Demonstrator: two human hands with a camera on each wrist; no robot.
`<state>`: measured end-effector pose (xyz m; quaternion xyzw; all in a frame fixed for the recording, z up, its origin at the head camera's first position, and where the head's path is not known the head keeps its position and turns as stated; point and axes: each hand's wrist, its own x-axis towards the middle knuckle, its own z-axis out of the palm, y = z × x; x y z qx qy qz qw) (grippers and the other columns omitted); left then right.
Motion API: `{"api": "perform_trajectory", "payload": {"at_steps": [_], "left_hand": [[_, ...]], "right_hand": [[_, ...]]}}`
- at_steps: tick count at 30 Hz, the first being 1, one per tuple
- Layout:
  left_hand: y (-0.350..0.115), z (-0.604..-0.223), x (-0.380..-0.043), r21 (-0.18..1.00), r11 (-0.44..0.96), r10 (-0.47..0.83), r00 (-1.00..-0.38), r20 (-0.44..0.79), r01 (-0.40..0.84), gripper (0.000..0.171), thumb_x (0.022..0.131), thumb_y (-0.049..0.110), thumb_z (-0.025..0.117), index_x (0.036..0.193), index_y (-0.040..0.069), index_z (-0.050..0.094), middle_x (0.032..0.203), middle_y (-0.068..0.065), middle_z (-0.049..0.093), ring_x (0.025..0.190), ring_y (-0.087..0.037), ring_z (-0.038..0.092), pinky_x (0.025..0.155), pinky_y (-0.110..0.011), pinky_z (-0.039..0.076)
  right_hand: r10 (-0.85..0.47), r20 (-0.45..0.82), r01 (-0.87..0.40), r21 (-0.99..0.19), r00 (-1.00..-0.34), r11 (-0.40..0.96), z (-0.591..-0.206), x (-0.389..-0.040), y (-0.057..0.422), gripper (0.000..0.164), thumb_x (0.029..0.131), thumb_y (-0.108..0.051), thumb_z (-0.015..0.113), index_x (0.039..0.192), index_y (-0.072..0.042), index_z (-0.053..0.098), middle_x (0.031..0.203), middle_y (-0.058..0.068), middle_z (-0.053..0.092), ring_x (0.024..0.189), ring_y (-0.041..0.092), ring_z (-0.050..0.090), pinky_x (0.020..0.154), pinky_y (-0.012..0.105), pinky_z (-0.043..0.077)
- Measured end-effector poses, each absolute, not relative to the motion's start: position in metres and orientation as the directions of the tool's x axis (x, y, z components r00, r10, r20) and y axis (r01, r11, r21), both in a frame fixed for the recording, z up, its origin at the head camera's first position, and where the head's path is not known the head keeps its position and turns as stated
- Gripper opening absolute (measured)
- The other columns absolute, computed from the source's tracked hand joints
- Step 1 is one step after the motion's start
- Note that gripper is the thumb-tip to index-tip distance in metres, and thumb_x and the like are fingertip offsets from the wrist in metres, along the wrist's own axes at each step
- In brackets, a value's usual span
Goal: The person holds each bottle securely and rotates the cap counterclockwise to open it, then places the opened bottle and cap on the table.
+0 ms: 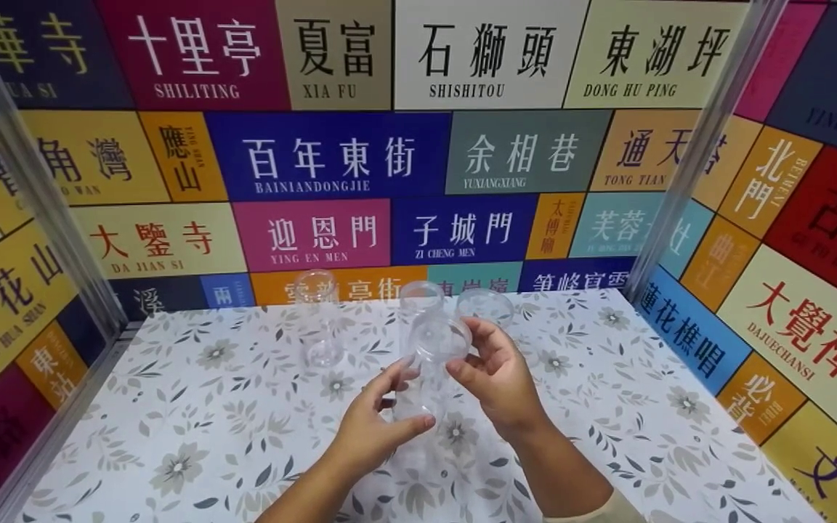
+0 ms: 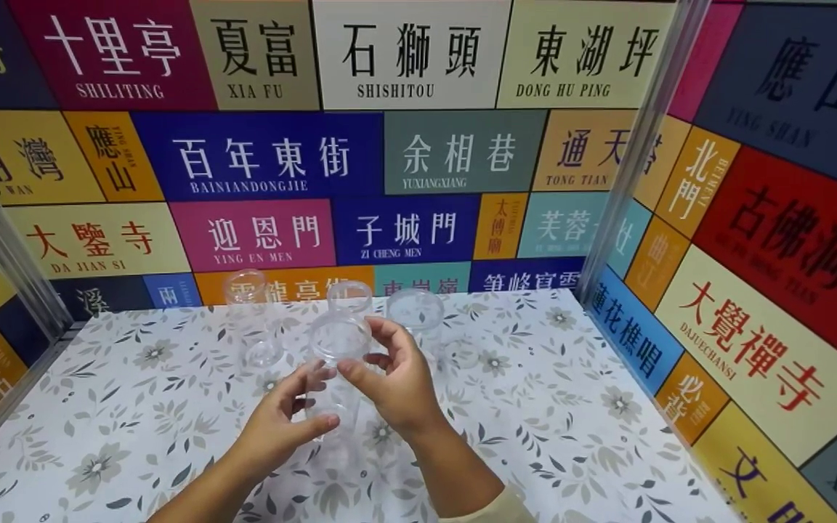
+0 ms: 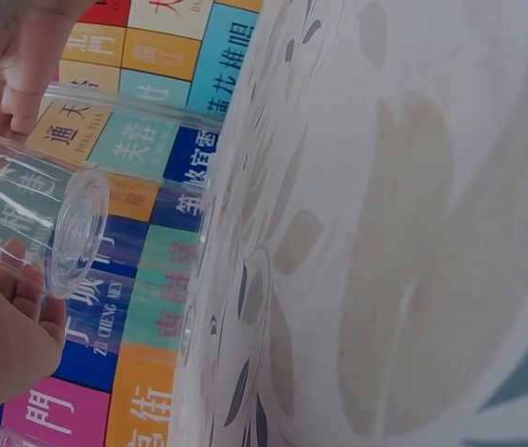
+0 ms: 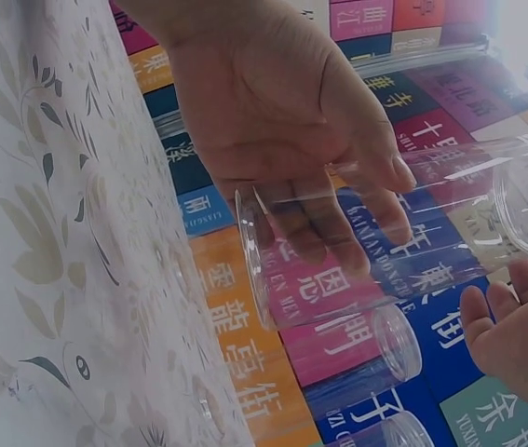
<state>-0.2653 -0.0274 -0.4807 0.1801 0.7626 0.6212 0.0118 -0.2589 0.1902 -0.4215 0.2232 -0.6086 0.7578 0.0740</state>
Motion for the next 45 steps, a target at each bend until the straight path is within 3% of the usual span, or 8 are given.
{"api": "perform_trajectory", "payload": {"at_steps": [7,12,20,24,28,32,36,45], "left_hand": [[-0.0259,-0.48,-0.2632,0.948,0.183,0.291,-0.935,0.201,0.261,0.083,0.084,0.036,0.092,0.156,0.035,0.053,0.145,0.006,0.066,0.135,-0.022,0.056,0.115,-0.048,0.045],[-0.0258,-0.4799,-0.2636,0.95,0.187,0.305,-0.934,0.184,0.249,0.083,0.084,0.037,0.091,0.157,0.033,0.052,0.146,0.006,0.067,0.136,-0.025,0.056,0.115,-0.048,0.045],[-0.026,-0.4814,-0.2632,0.948,0.169,0.329,-0.922,0.203,0.269,0.085,0.084,0.037,0.091,0.159,0.03,0.051,0.148,0.001,0.067,0.134,-0.024,0.056,0.113,-0.052,0.045],[-0.0266,-0.4815,-0.2637,0.947,0.174,0.322,-0.924,0.205,0.271,0.085,0.084,0.037,0.091,0.159,0.03,0.051,0.148,0.0,0.067,0.134,-0.024,0.057,0.112,-0.048,0.046],[-0.0272,-0.481,-0.2646,0.951,0.179,0.307,-0.933,0.19,0.253,0.084,0.085,0.038,0.09,0.159,0.033,0.05,0.148,0.002,0.066,0.134,-0.022,0.056,0.111,-0.045,0.045],[-0.0274,-0.4802,-0.2658,0.956,0.165,0.293,-0.937,0.189,0.244,0.083,0.086,0.037,0.09,0.158,0.034,0.051,0.148,0.002,0.065,0.136,-0.024,0.055,0.113,-0.049,0.044],[-0.0279,-0.4802,-0.2665,0.956,0.158,0.285,-0.938,0.196,0.248,0.082,0.086,0.037,0.09,0.158,0.032,0.051,0.149,0.001,0.065,0.136,-0.026,0.055,0.114,-0.05,0.044],[-0.0288,-0.4807,-0.2661,0.958,0.158,0.278,-0.942,0.189,0.239,0.082,0.085,0.04,0.09,0.157,0.034,0.052,0.147,0.004,0.065,0.135,-0.021,0.055,0.114,-0.05,0.044]], "right_hand": [[-0.16,0.395,-0.351,-0.903,-0.904,-0.246,-0.4192,-0.2565,0.189,0.068,0.095,-0.001,0.075,0.155,0.004,0.042,0.143,0.008,0.062,0.115,0.024,0.069,0.096,0.03,0.063],[-0.201,0.393,-0.34,-0.906,-0.897,-0.251,-0.4185,-0.2557,0.1922,0.07,0.099,-0.003,0.07,0.16,0.004,0.037,0.15,0.008,0.059,0.128,0.023,0.066,0.103,0.031,0.061],[-0.309,0.39,-0.344,-0.919,-0.867,-0.194,-0.4189,-0.2553,0.1975,0.066,0.107,-0.013,0.045,0.168,0.002,0.024,0.168,0.027,0.036,0.148,0.021,0.052,0.119,0.028,0.048],[-0.33,0.389,-0.346,-0.92,-0.86,-0.182,-0.4182,-0.2552,0.1978,0.068,0.107,-0.015,0.043,0.169,0.001,0.019,0.172,0.03,0.027,0.148,0.011,0.05,0.121,0.026,0.045],[-0.309,0.413,-0.359,-0.907,-0.857,-0.219,-0.4192,-0.2554,0.1971,0.072,0.106,-0.011,0.048,0.169,0.002,0.015,0.175,0.029,0.021,0.151,0.015,0.048,0.121,0.027,0.046],[-0.215,0.437,-0.38,-0.887,-0.873,-0.263,-0.4195,-0.2547,0.1959,0.074,0.103,-0.007,0.056,0.167,0.002,0.022,0.167,0.02,0.04,0.138,0.022,0.058,0.112,0.028,0.054],[-0.132,0.453,-0.407,-0.872,-0.882,-0.272,-0.42,-0.2555,0.1943,0.067,0.1,-0.001,0.063,0.16,0.007,0.035,0.148,0.006,0.058,0.116,0.02,0.063,0.1,0.024,0.058],[-0.111,0.465,-0.428,-0.868,-0.878,-0.253,-0.4216,-0.2568,0.1903,0.058,0.098,0.006,0.066,0.152,0.009,0.048,0.143,0.007,0.064,0.105,0.019,0.065,0.092,0.023,0.061]]}}
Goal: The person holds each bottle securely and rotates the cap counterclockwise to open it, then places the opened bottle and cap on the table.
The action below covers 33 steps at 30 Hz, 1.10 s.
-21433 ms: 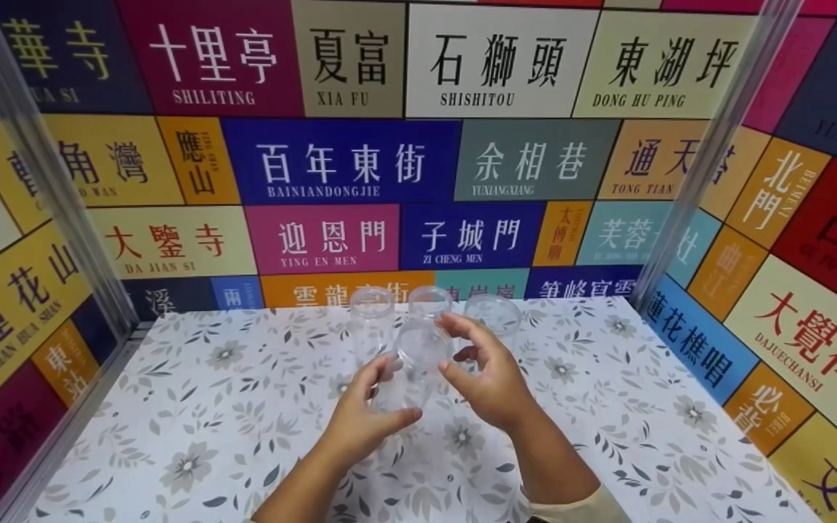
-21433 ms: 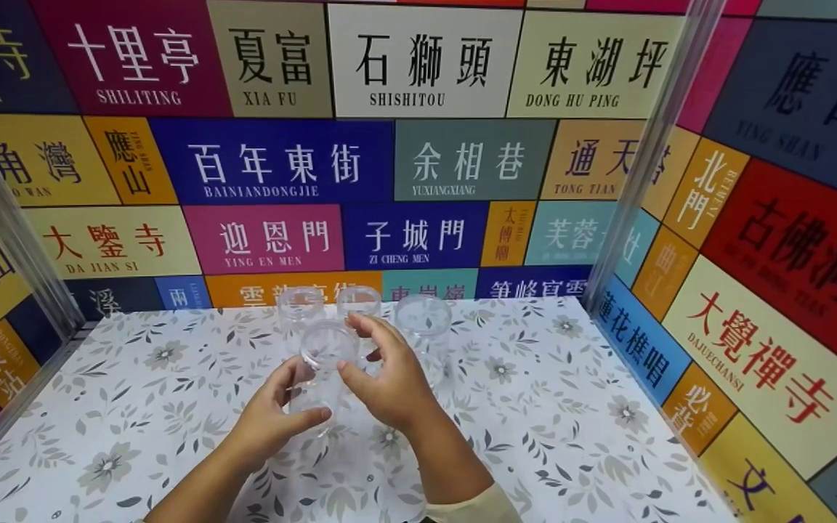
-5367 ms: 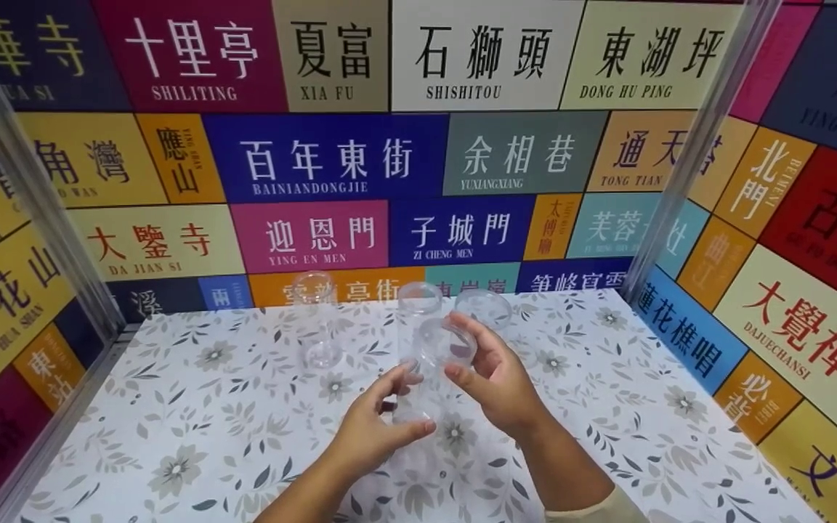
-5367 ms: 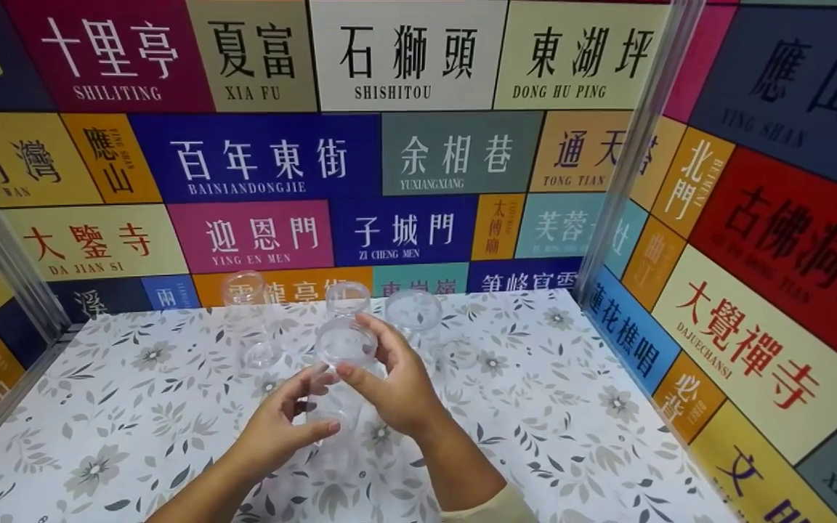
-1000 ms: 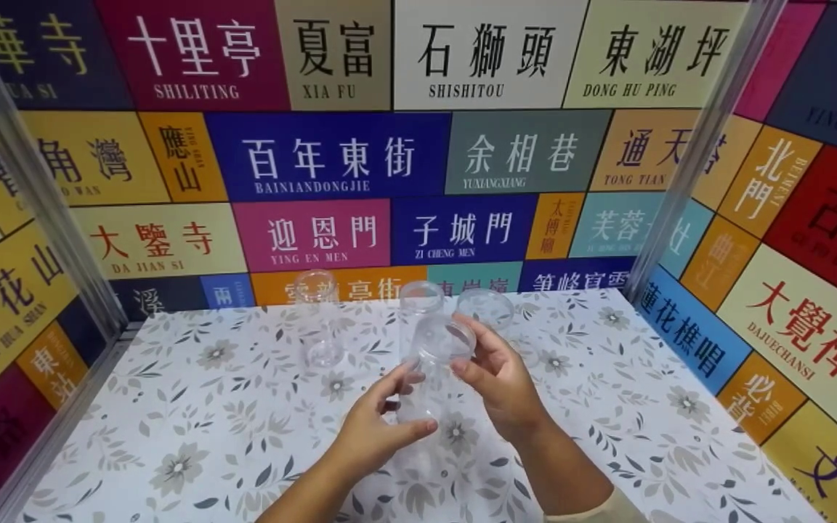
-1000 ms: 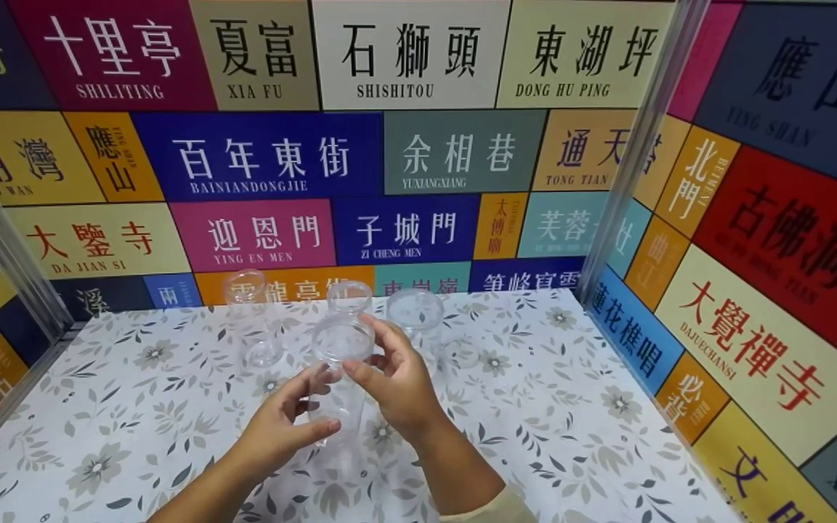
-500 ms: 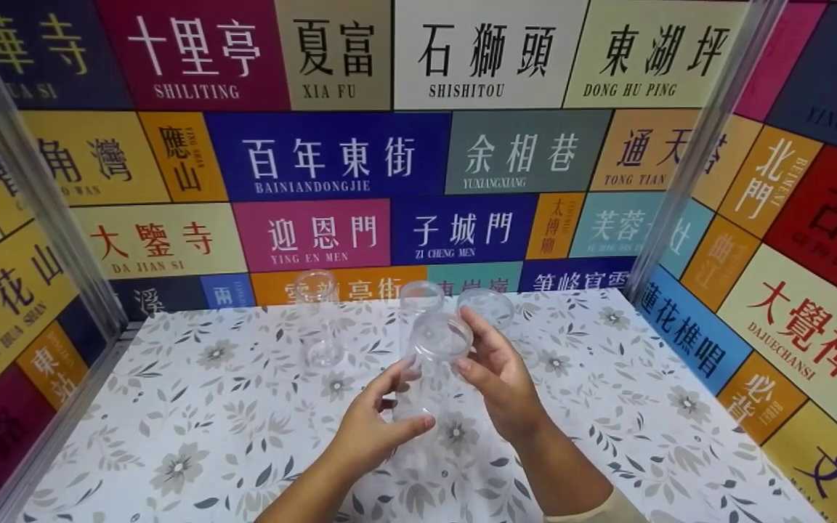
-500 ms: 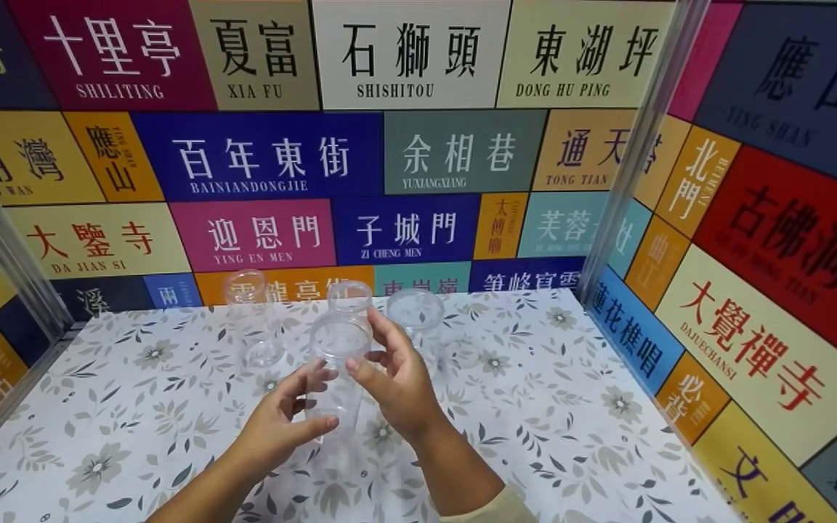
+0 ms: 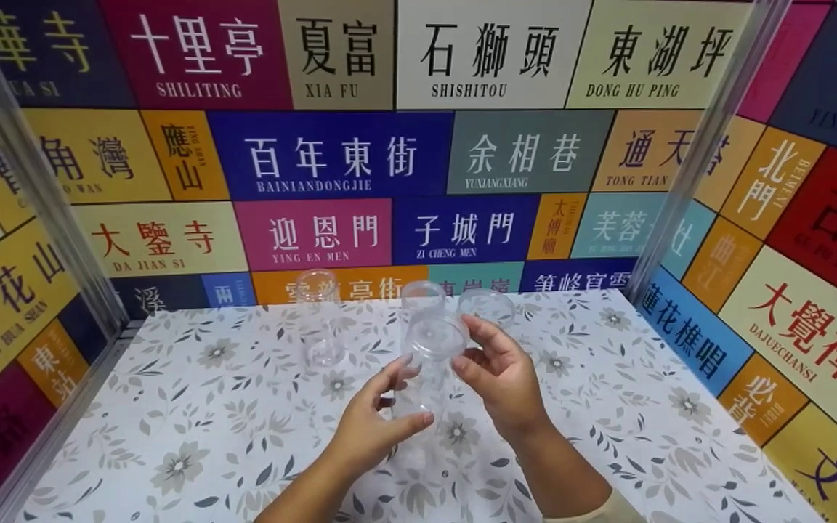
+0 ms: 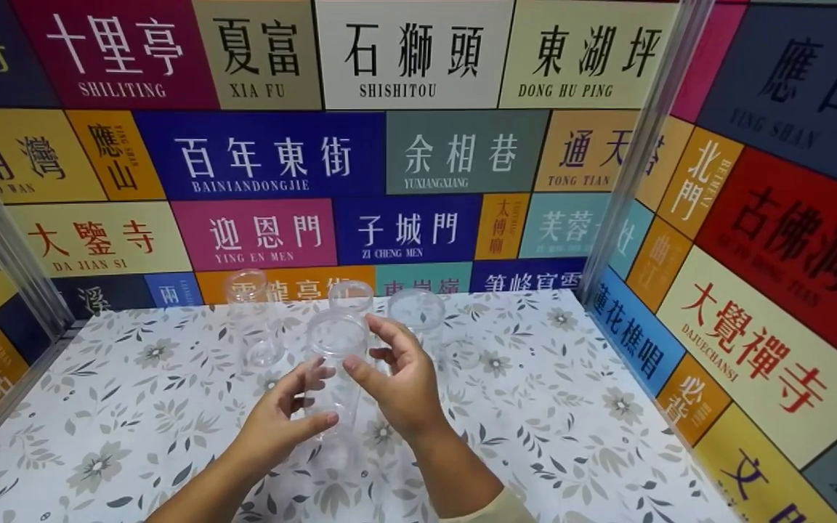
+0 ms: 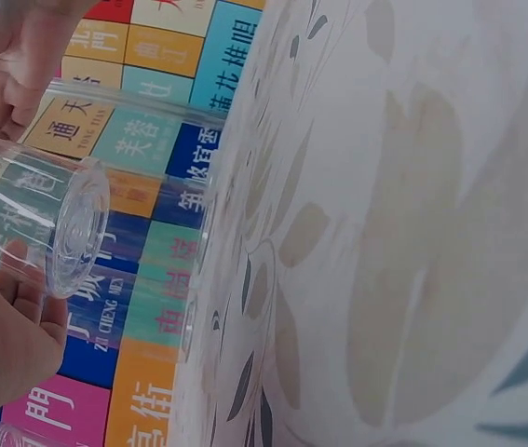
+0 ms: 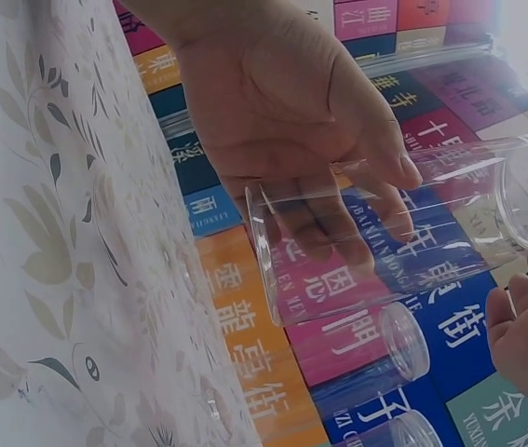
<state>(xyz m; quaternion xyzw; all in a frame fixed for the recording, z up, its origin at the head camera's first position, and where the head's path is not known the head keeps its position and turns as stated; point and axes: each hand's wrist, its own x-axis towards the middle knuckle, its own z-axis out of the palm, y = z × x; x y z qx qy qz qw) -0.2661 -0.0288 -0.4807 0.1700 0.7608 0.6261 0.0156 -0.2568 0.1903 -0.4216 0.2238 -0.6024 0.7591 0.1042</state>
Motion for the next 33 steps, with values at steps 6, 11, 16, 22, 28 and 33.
{"api": "perform_trajectory", "payload": {"at_steps": [6,11,16,22,28,33], "left_hand": [[-0.028,-0.481,-0.264,0.955,0.161,0.295,-0.936,0.194,0.249,0.084,0.085,0.039,0.09,0.159,0.032,0.051,0.146,0.005,0.066,0.135,-0.022,0.056,0.112,-0.044,0.045],[-0.027,-0.482,-0.264,0.951,0.158,0.31,-0.928,0.209,0.267,0.086,0.086,0.038,0.09,0.16,0.029,0.05,0.147,0.002,0.066,0.134,-0.023,0.057,0.111,-0.044,0.045],[-0.026,-0.482,-0.265,0.954,0.164,0.32,-0.928,0.19,0.252,0.086,0.085,0.038,0.091,0.161,0.03,0.049,0.147,0.003,0.067,0.134,-0.023,0.057,0.112,-0.046,0.045],[-0.025,-0.482,-0.264,0.957,0.174,0.334,-0.928,0.166,0.234,0.085,0.085,0.038,0.09,0.16,0.031,0.05,0.147,0.005,0.068,0.135,-0.023,0.057,0.114,-0.052,0.046],[-0.025,-0.482,-0.263,0.956,0.19,0.35,-0.925,0.147,0.224,0.086,0.086,0.04,0.089,0.161,0.027,0.049,0.148,0.005,0.067,0.137,-0.023,0.056,0.117,-0.055,0.044],[-0.026,-0.483,-0.264,0.955,0.171,0.337,-0.925,0.174,0.242,0.086,0.085,0.038,0.09,0.16,0.026,0.05,0.148,0.001,0.067,0.136,-0.026,0.057,0.115,-0.054,0.045]], "right_hand": [[-0.129,0.442,-0.405,-0.883,-0.888,-0.237,-0.423,-0.256,0.189,0.067,0.096,-0.001,0.073,0.157,0.002,0.046,0.151,0.017,0.057,0.115,0.025,0.066,0.095,0.026,0.062],[-0.128,0.438,-0.408,-0.89,-0.89,-0.204,-0.422,-0.256,0.189,0.068,0.097,-0.002,0.073,0.159,0.002,0.044,0.154,0.015,0.056,0.124,0.031,0.066,0.099,0.029,0.062],[-0.165,0.431,-0.402,-0.898,-0.887,-0.182,-0.421,-0.257,0.191,0.063,0.102,-0.001,0.063,0.161,-0.001,0.042,0.157,0.009,0.049,0.132,0.027,0.064,0.105,0.032,0.06],[-0.289,0.436,-0.385,-0.897,-0.852,-0.216,-0.42,-0.257,0.197,0.064,0.108,-0.009,0.048,0.167,0.001,0.026,0.17,0.017,0.033,0.147,0.018,0.053,0.118,0.032,0.051],[-0.359,0.425,-0.367,-0.904,-0.831,-0.22,-0.42,-0.258,0.201,0.07,0.106,-0.015,0.038,0.169,0.005,0.015,0.177,0.024,0.013,0.152,0.006,0.043,0.124,0.026,0.042],[-0.356,0.436,-0.37,-0.898,-0.827,-0.24,-0.419,-0.258,0.201,0.07,0.107,-0.015,0.036,0.169,0.006,0.012,0.178,0.025,0.009,0.155,0.002,0.038,0.126,0.024,0.038]]}}
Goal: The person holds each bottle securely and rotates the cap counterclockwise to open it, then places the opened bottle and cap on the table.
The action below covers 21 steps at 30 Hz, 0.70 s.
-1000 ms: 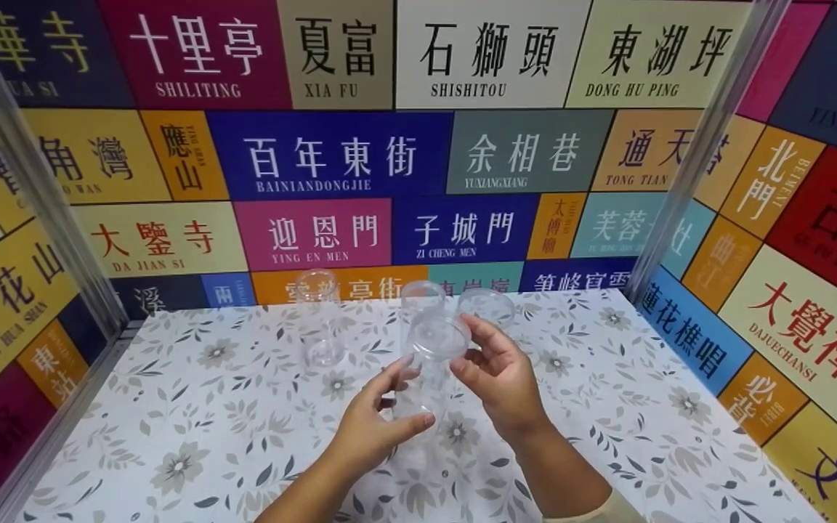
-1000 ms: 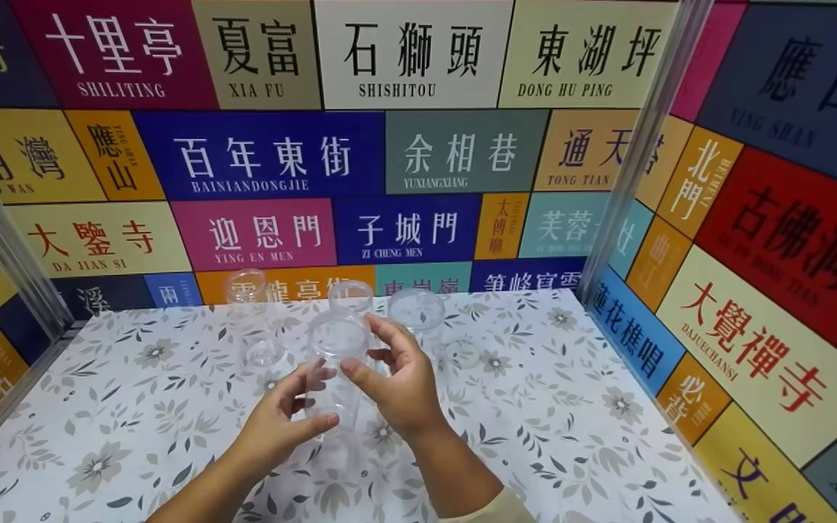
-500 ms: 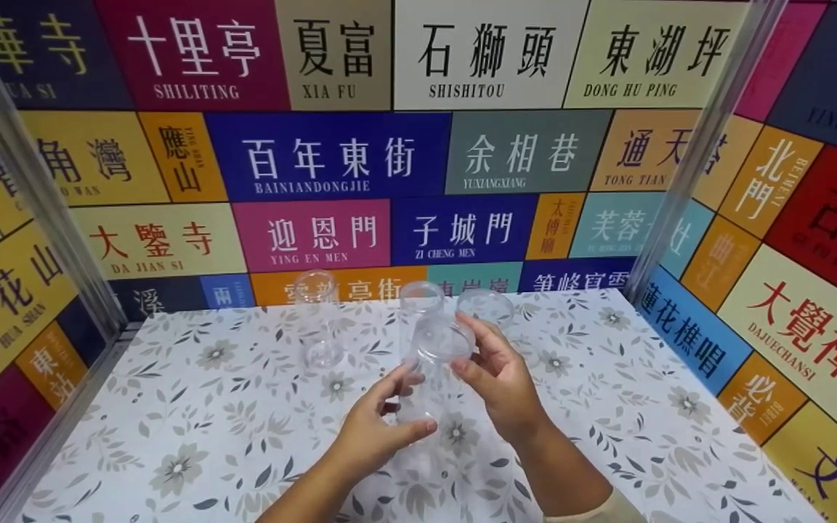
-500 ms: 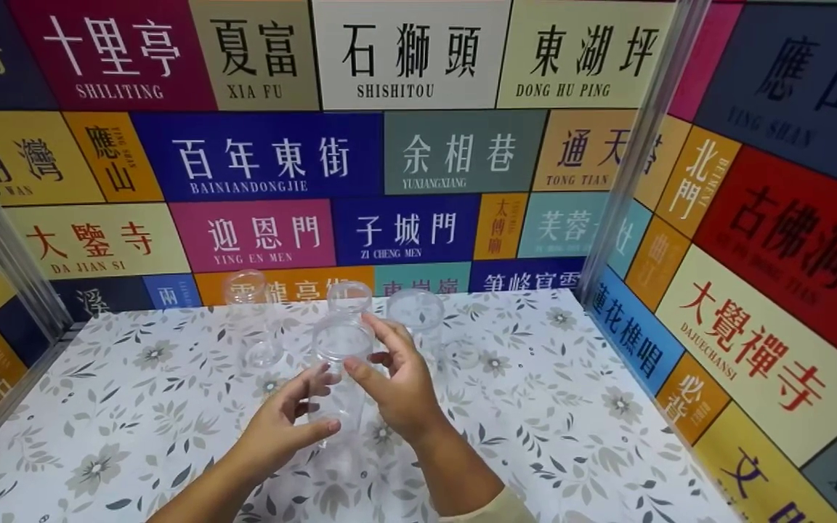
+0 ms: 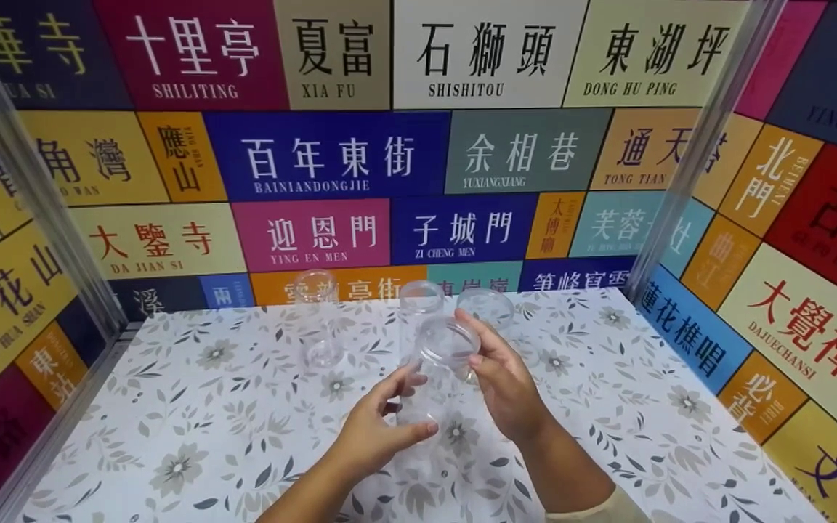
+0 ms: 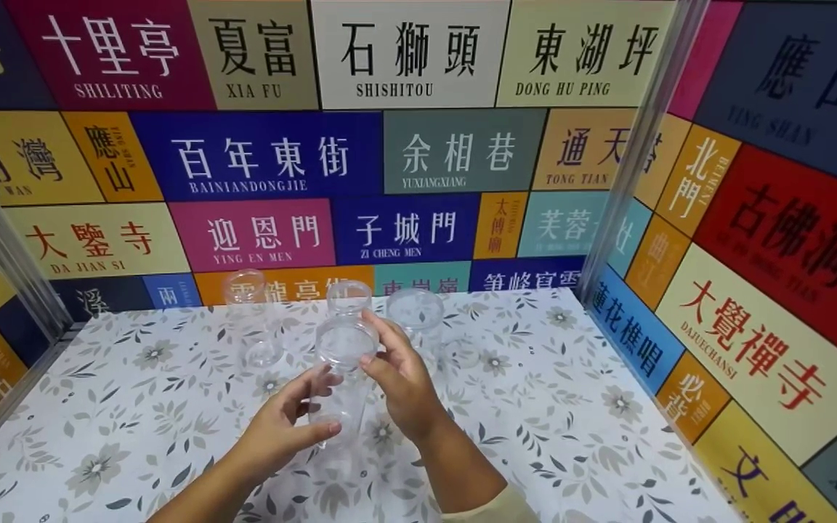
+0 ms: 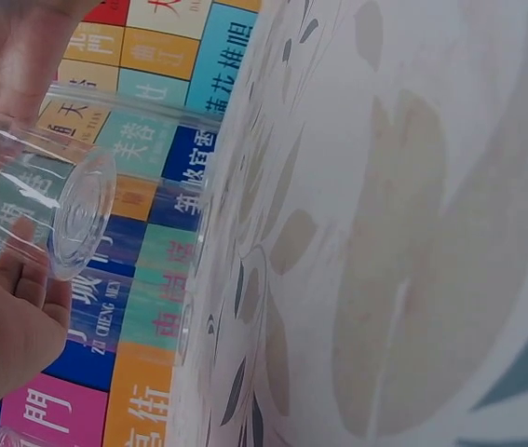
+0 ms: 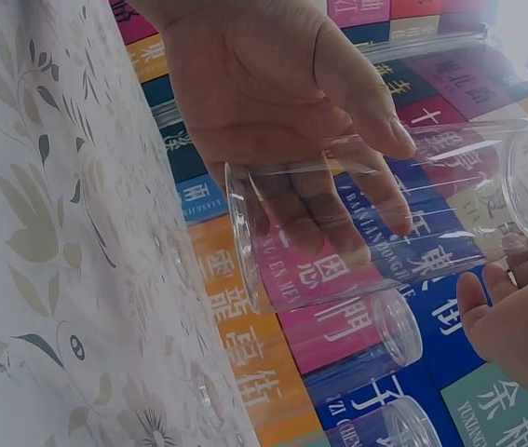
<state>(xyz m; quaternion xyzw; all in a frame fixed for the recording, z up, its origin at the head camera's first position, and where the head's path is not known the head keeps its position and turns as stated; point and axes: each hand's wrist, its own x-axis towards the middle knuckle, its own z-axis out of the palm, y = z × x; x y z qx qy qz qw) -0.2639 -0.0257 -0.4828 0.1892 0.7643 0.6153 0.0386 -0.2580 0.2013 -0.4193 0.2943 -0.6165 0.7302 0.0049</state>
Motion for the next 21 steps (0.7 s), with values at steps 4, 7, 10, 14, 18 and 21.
{"api": "perform_trajectory", "payload": {"at_steps": [4,7,10,14,18,21], "left_hand": [[-0.026,-0.483,-0.265,0.955,0.16,0.305,-0.932,0.194,0.251,0.086,0.084,0.035,0.091,0.16,0.026,0.051,0.146,0.0,0.067,0.134,-0.026,0.057,0.113,-0.051,0.045],[-0.026,-0.483,-0.266,0.956,0.155,0.285,-0.938,0.199,0.25,0.085,0.084,0.034,0.091,0.158,0.029,0.051,0.146,0.0,0.066,0.135,-0.029,0.056,0.112,-0.049,0.046],[-0.026,-0.483,-0.267,0.956,0.155,0.278,-0.94,0.198,0.247,0.083,0.084,0.035,0.091,0.157,0.032,0.052,0.146,0.003,0.066,0.136,-0.03,0.055,0.112,-0.047,0.045],[-0.026,-0.483,-0.267,0.955,0.159,0.274,-0.941,0.2,0.25,0.083,0.084,0.036,0.091,0.157,0.033,0.052,0.145,0.006,0.066,0.136,-0.029,0.055,0.112,-0.046,0.045],[-0.027,-0.483,-0.266,0.956,0.159,0.274,-0.942,0.195,0.245,0.083,0.085,0.036,0.091,0.158,0.032,0.051,0.146,0.006,0.066,0.137,-0.028,0.055,0.114,-0.048,0.045],[-0.027,-0.483,-0.265,0.957,0.164,0.277,-0.943,0.187,0.238,0.084,0.085,0.036,0.091,0.158,0.031,0.051,0.147,0.004,0.066,0.139,-0.028,0.055,0.115,-0.049,0.044]], "right_hand": [[-0.295,0.462,-0.406,-0.884,-0.837,-0.231,-0.418,-0.255,0.199,0.069,0.107,-0.013,0.041,0.168,0.006,0.016,0.177,0.028,0.017,0.154,0.005,0.041,0.124,0.024,0.041],[-0.204,0.471,-0.429,-0.876,-0.858,-0.221,-0.417,-0.253,0.197,0.066,0.107,-0.009,0.049,0.165,0.008,0.024,0.17,0.027,0.035,0.148,0.01,0.05,0.119,0.024,0.048],[-0.107,0.469,-0.438,-0.87,-0.877,-0.227,-0.416,-0.254,0.195,0.06,0.105,-0.002,0.055,0.16,0.011,0.035,0.157,0.017,0.055,0.138,0.014,0.059,0.111,0.025,0.054],[-0.037,0.475,-0.455,-0.86,-0.879,-0.232,-0.417,-0.255,0.192,0.05,0.102,0.005,0.062,0.148,0.015,0.049,0.141,0.006,0.068,0.124,0.018,0.069,0.103,0.025,0.059],[-0.04,0.483,-0.462,-0.857,-0.875,-0.226,-0.418,-0.255,0.191,0.048,0.099,0.006,0.066,0.145,0.013,0.054,0.139,0.01,0.069,0.11,0.021,0.071,0.096,0.025,0.062],[-0.065,0.476,-0.454,-0.865,-0.877,-0.214,-0.419,-0.255,0.19,0.052,0.098,0.007,0.067,0.148,0.01,0.054,0.142,0.017,0.066,0.108,0.021,0.069,0.093,0.024,0.062]]}}
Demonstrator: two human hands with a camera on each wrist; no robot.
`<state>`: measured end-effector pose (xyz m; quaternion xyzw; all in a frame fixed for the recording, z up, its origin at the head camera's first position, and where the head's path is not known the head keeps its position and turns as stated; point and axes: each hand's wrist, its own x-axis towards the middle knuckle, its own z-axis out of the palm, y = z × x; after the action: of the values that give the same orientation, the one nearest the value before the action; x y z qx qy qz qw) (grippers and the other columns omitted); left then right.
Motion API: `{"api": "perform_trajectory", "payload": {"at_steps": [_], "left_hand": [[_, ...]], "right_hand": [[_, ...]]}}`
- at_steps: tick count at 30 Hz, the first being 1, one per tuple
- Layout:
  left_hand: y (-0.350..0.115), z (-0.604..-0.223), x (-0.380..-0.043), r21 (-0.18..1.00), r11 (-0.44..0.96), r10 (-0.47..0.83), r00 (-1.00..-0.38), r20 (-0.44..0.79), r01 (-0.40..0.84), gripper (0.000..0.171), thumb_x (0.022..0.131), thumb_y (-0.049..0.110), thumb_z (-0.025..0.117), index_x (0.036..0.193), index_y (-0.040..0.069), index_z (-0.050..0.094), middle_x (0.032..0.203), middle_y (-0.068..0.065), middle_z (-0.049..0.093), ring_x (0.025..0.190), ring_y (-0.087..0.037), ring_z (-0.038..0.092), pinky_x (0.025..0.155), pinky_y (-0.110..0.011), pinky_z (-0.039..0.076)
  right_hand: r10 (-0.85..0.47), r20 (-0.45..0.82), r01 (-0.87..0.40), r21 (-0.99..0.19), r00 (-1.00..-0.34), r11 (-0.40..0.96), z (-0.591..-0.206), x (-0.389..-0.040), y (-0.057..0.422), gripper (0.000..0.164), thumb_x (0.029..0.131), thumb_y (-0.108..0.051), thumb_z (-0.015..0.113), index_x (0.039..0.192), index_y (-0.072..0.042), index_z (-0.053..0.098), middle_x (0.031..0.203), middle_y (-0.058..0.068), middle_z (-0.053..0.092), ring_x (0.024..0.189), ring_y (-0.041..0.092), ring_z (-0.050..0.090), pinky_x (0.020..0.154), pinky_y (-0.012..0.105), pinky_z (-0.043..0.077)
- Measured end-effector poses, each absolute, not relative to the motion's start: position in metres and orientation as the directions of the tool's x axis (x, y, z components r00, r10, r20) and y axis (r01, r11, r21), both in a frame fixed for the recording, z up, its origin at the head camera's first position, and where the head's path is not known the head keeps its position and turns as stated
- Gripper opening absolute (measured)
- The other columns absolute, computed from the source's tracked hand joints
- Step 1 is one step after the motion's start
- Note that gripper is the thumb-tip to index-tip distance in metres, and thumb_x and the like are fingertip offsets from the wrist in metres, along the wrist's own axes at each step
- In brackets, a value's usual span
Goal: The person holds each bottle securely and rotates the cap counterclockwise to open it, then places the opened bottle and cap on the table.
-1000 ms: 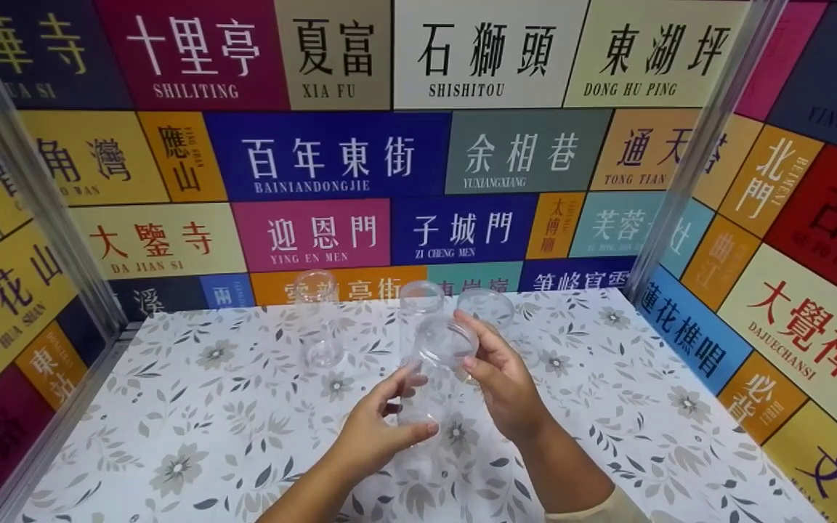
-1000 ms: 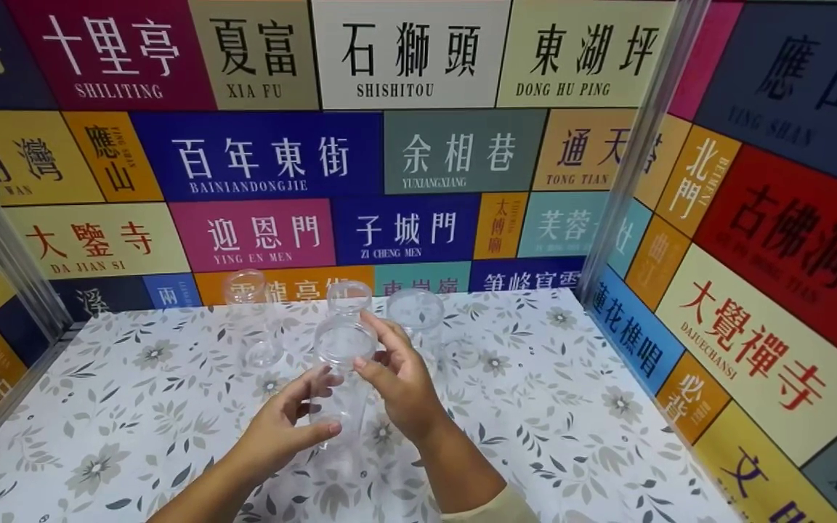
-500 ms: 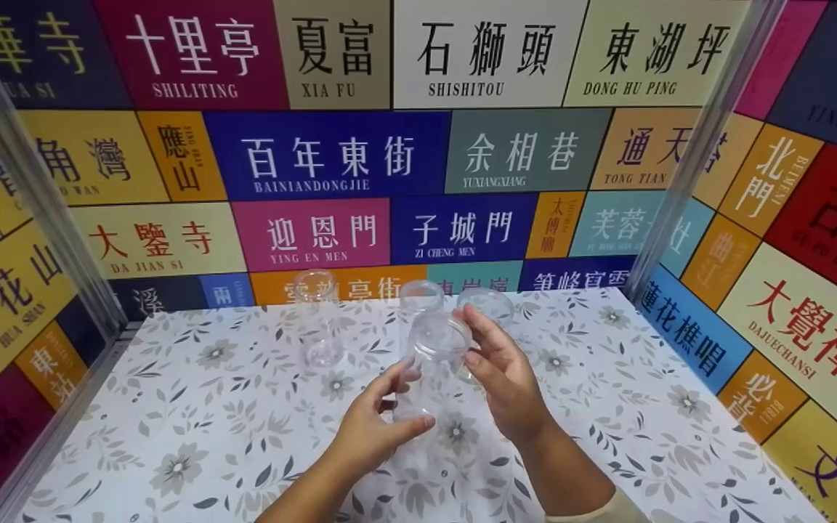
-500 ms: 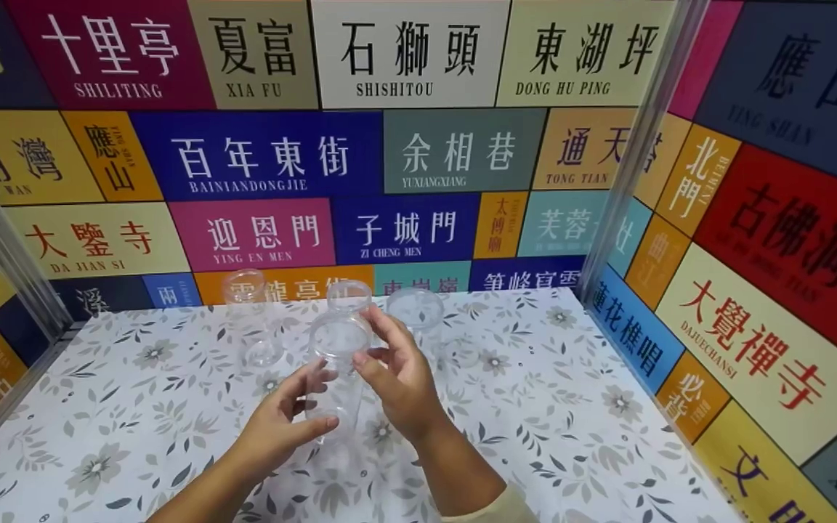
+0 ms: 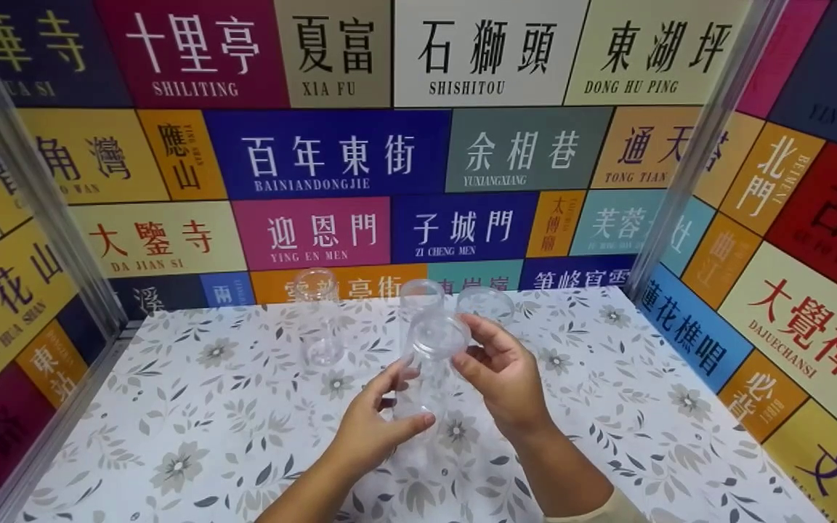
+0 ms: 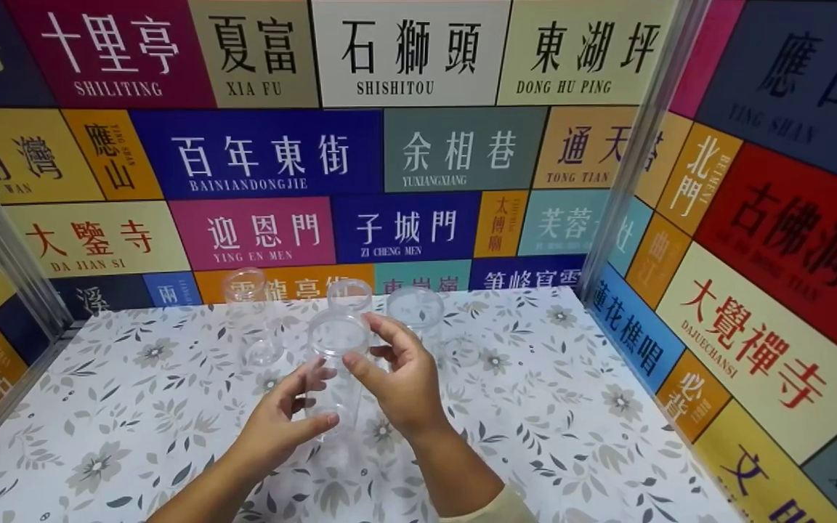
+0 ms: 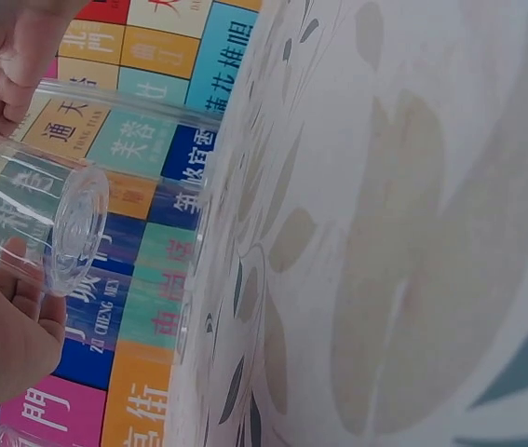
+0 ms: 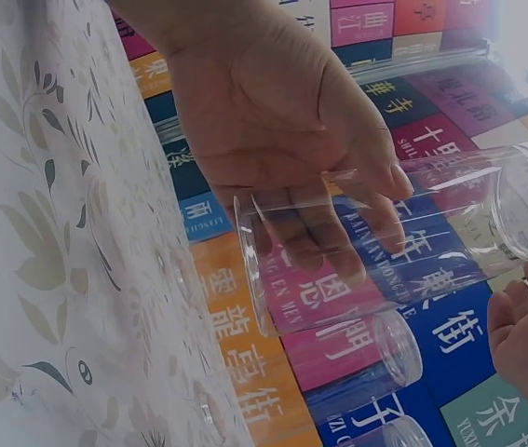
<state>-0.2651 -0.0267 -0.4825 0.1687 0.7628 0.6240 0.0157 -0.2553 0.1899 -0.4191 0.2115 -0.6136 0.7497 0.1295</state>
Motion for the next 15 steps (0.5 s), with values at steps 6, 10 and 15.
{"api": "perform_trajectory", "payload": {"at_steps": [6,10,15], "left_hand": [[-0.0264,-0.4831,-0.2632,0.955,0.159,0.293,-0.935,0.197,0.251,0.085,0.084,0.036,0.092,0.159,0.03,0.051,0.146,0.005,0.067,0.138,-0.028,0.056,0.115,-0.048,0.045],[-0.0265,-0.4834,-0.2621,0.953,0.154,0.307,-0.929,0.206,0.262,0.085,0.085,0.036,0.091,0.159,0.03,0.05,0.147,0.006,0.067,0.137,-0.025,0.056,0.116,-0.051,0.045],[-0.0264,-0.4838,-0.2621,0.952,0.161,0.322,-0.926,0.198,0.26,0.086,0.085,0.038,0.091,0.16,0.03,0.05,0.148,0.004,0.067,0.136,-0.023,0.056,0.116,-0.054,0.044]], "right_hand": [[-0.109,0.456,-0.432,-0.882,-0.883,-0.187,-0.4197,-0.2546,0.1894,0.062,0.096,0.004,0.07,0.154,0.002,0.05,0.146,0.019,0.06,0.116,0.031,0.067,0.093,0.027,0.063],[-0.127,0.438,-0.414,-0.893,-0.89,-0.176,-0.4185,-0.2537,0.1887,0.07,0.095,-0.001,0.075,0.158,0.002,0.046,0.15,0.015,0.056,0.123,0.032,0.066,0.095,0.03,0.063],[-0.153,0.424,-0.397,-0.9,-0.893,-0.178,-0.4179,-0.2534,0.1896,0.072,0.097,-0.002,0.072,0.162,0.002,0.04,0.16,0.024,0.044,0.128,0.028,0.064,0.099,0.03,0.062]]}}
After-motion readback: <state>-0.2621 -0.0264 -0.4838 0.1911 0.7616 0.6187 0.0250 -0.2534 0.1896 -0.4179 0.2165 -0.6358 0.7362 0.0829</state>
